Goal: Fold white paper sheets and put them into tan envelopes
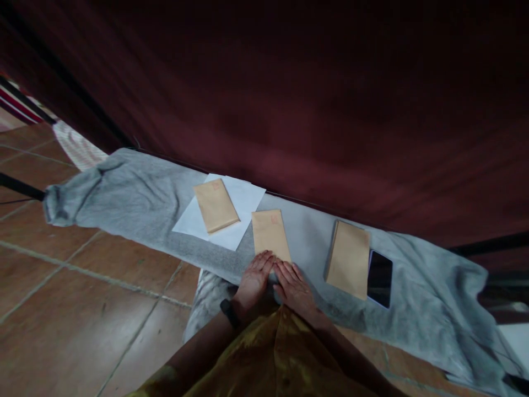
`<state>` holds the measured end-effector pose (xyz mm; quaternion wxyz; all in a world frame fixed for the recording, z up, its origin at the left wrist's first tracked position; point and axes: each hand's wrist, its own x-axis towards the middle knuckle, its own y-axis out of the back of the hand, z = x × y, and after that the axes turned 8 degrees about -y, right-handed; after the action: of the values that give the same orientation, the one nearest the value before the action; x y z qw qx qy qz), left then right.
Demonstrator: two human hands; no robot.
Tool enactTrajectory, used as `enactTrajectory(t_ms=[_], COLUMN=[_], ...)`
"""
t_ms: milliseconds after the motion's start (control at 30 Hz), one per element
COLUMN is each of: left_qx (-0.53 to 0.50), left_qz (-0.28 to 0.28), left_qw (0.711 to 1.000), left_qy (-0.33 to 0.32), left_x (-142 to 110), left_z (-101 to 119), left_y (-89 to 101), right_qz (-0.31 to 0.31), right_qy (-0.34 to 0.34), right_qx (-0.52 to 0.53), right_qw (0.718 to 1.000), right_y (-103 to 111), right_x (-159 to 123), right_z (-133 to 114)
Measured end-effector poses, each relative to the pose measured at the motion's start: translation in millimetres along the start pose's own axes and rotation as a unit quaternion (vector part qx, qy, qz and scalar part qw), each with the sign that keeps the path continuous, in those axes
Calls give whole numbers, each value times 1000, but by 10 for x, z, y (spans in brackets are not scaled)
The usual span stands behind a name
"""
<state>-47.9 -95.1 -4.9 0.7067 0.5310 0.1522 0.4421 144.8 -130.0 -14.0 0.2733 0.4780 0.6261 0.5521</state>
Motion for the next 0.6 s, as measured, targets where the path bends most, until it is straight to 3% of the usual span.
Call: enactTrajectory(t_ms=[133,400,600], left_qx=[40,129,143], left_qz=[4,-25,-28], left_qw=[999,991,989], left_qy=[-18,-6,24], left_x=[-44,-130,193], left_z=[146,161,119], left_y=[-31,114,32], right_qz=[30,48,42], right_qy=[18,22,18], right_qx=[-17,-51,-48], right_qw=[999,997,998], right_y=[-69,0,-85], right_x=[6,-27,-57], right_z=[30,46,60])
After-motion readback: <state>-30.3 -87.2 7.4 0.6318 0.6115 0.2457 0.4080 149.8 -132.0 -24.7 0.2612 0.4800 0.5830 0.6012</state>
